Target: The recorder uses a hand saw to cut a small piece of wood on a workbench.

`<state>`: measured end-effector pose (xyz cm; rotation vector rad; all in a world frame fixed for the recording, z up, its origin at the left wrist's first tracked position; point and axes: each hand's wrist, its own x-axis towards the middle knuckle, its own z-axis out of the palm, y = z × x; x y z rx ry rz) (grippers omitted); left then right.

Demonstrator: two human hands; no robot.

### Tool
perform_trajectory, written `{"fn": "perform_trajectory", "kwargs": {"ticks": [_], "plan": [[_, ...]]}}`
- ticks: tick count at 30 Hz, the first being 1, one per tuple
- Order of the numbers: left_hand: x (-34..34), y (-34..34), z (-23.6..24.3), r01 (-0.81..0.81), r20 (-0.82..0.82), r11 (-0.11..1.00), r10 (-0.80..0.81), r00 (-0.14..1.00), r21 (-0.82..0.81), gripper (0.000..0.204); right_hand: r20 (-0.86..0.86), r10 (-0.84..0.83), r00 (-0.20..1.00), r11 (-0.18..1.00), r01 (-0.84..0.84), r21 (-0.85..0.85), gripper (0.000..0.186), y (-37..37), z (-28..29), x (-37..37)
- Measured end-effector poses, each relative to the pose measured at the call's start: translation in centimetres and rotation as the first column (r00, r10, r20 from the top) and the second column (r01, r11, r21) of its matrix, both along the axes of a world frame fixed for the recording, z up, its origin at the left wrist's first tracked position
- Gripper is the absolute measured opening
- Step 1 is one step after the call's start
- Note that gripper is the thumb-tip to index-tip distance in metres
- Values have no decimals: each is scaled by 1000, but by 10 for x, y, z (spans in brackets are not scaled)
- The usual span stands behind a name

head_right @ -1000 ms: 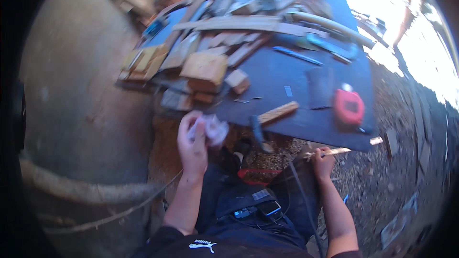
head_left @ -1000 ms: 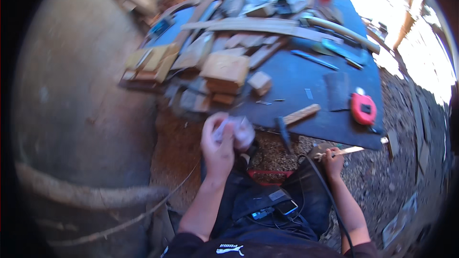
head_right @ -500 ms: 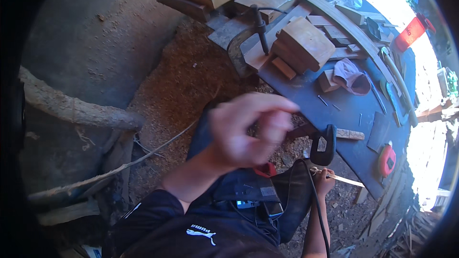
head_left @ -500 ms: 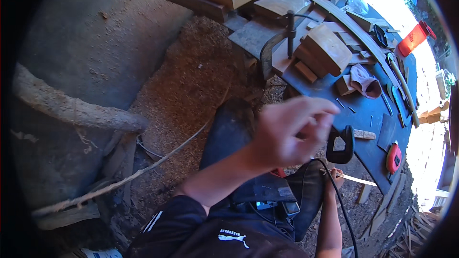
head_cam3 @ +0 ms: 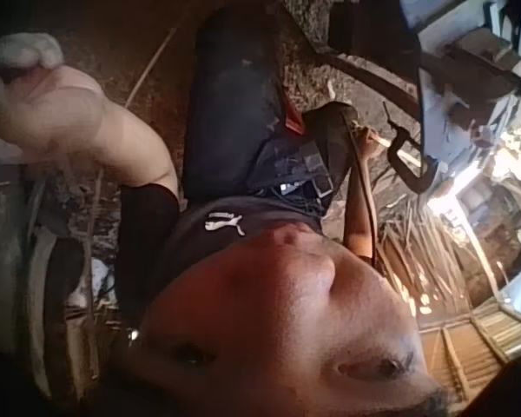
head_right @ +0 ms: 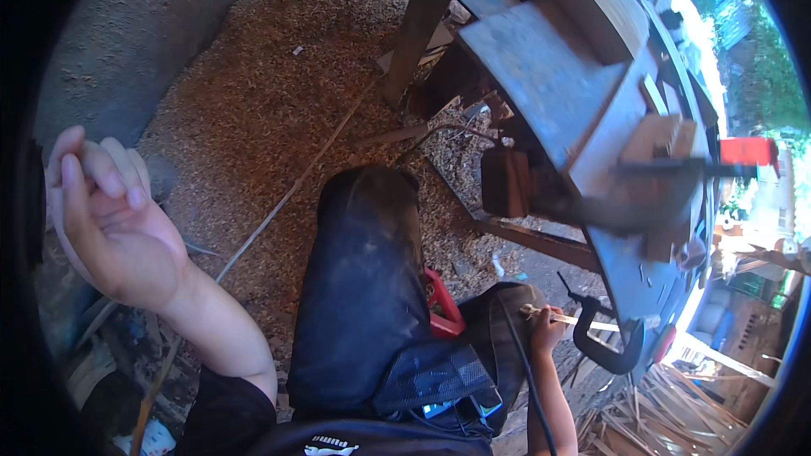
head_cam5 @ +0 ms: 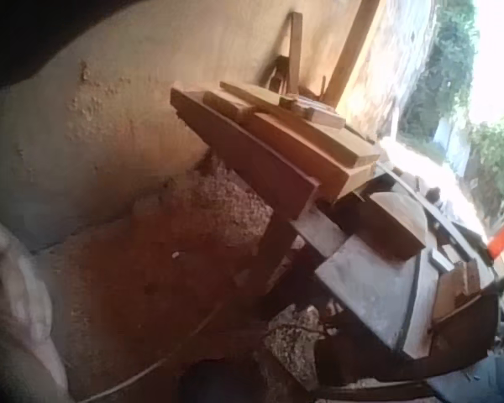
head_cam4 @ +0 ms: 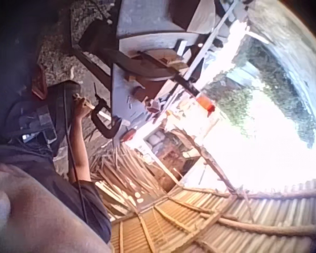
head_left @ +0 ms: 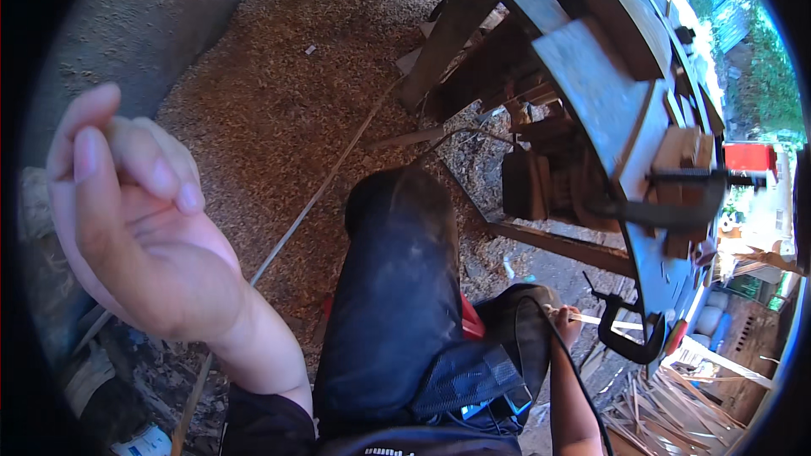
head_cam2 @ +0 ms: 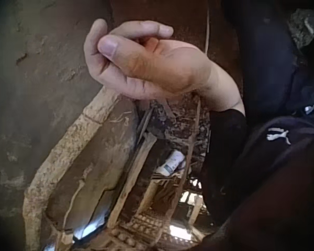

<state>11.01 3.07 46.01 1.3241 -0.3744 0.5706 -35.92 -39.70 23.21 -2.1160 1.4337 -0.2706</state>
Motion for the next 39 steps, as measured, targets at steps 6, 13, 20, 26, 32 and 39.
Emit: {"fn": "perform_trajectory", "kwargs": {"ticks": [6, 13, 20, 26, 32, 39], "plan": [[-7, -60, -53, 79, -344, 997, -70, 936, 13, 28, -166, -48, 985, 999, 45, -22, 22, -4, 22, 21], [-56, -126, -138, 474, -612, 879, -405, 680, -54, 12, -371, -30, 928, 993, -15, -117, 29, 8, 16, 40], [-53, -147, -141, 509, -600, 834, -301, 741, 211, 6, -472, 16, 881, 992, -73, -101, 34, -2, 19, 24], [-51, -148, -133, 500, -605, 834, -278, 746, 233, 7, -350, 108, 930, 991, -129, -38, 35, -17, 16, 19], [-60, -159, -151, 438, -424, 674, -199, 883, 594, 7, -125, 2, 992, 995, 10, 100, 29, -18, 24, 14], [-64, -153, -151, 432, -407, 600, -186, 894, 673, 7, -249, -8, 968, 1000, 1, -28, 27, -8, 27, 18]]}}
